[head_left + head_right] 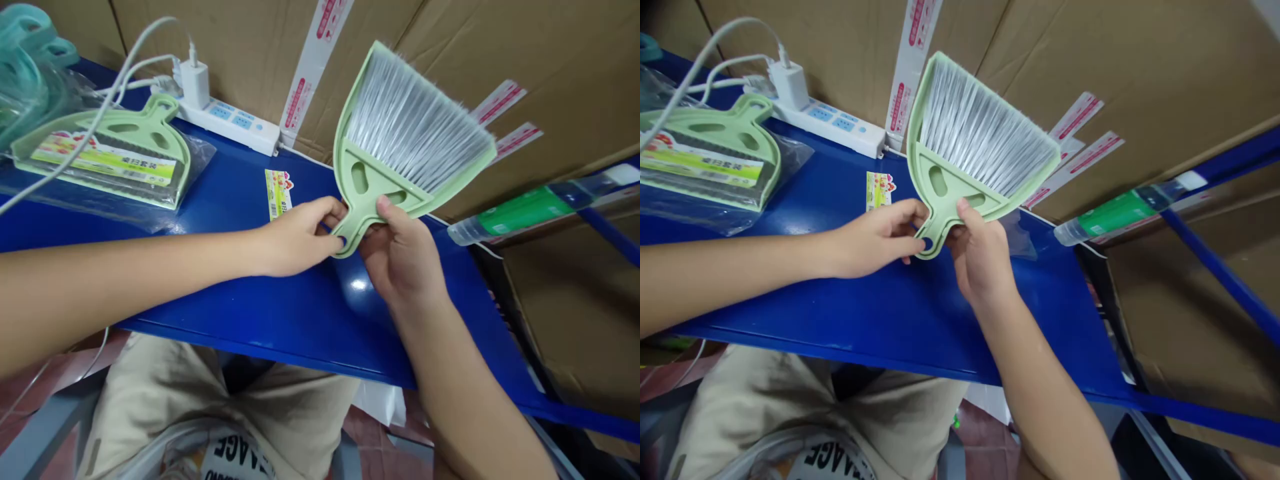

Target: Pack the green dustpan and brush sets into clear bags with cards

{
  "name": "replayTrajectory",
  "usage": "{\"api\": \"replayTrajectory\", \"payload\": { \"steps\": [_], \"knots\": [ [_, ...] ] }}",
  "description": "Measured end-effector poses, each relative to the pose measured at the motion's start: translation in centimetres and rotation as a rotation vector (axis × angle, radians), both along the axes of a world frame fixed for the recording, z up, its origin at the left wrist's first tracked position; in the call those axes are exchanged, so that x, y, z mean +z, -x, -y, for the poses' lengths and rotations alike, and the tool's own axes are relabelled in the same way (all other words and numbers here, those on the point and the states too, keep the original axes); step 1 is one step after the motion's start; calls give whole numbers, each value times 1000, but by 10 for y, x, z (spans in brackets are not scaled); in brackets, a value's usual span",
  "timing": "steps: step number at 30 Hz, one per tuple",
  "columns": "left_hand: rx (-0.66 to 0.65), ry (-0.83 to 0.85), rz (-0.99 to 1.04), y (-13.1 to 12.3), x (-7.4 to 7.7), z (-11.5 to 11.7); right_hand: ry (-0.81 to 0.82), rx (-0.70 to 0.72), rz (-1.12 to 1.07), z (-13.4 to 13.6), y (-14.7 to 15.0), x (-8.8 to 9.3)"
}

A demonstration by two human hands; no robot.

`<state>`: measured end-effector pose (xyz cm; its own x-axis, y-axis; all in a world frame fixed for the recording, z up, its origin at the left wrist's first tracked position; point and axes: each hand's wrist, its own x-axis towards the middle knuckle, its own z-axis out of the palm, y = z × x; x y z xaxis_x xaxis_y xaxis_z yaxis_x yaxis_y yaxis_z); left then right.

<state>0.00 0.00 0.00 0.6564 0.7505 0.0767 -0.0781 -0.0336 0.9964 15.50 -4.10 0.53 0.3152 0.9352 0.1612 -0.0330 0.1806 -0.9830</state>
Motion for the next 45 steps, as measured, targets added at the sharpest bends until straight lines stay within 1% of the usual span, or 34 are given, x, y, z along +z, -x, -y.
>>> {"api": "replayTrajectory", "payload": {
  "steps": [2, 5, 7, 9, 11, 13, 15, 17, 19, 20, 21, 23, 26, 28, 30, 33, 36, 42, 44, 45],
  "knots": [
    [91, 113, 14, 3, 6, -7, 26, -23, -2, 0, -3, 3],
    [269, 242, 129, 9, 14, -21, 109, -84, -2, 0, -9, 7],
    [326, 305, 218, 13, 19, -29, 168, -95, 14, 2, -12, 10],
    [359, 350, 285, 16, 24, -34, 231, -52, 56, 4, -13, 15],
    [419, 379, 330, 19, 29, -38, 293, 23, 106, 8, -14, 20],
    [473, 372, 329, 22, 33, -40, 332, 98, 149, 11, -14, 24],
    [452, 332, 270, 25, 35, -43, 342, 150, 182, 14, -16, 29],
    [313, 294, 191, 27, 34, -47, 351, 198, 207, 16, -19, 33],
    [131, 275, 141, 29, 32, -49, 365, 242, 218, 17, -23, 36],
    [63, 263, 124, 30, 30, -49, 374, 259, 219, 17, -24, 38],
    [31, 251, 107, 30, 29, -49, 385, 276, 216, 17, -26, 39],
    [43, 252, 65, 30, 27, -47, 402, 303, 201, 17, -27, 40],
    [99, 323, 24, 29, 25, -43, 411, 364, 198, 18, -27, 40],
    [113, 362, 19, 28, 23, -41, 390, 421, 221, 18, -28, 39],
    [102, 368, 15, 29, 21, -42, 364, 474, 233, 17, -29, 39],
    [38, 369, 34, 30, 17, -46, 340, 504, 230, 15, -31, 40],
    [35, 390, 67, 31, 15, -50, 318, 499, 254, 12, -33, 42],
    [180, 306, 3, 28, 19, -47, 287, 465, 241, 9, -34, 38],
    [212, 273, 8, 28, 21, -48, 288, 409, 227, 8, -39, 39],
    [227, 257, 20, 29, 23, -50, 287, 348, 230, 8, -43, 42]
  ]
}}
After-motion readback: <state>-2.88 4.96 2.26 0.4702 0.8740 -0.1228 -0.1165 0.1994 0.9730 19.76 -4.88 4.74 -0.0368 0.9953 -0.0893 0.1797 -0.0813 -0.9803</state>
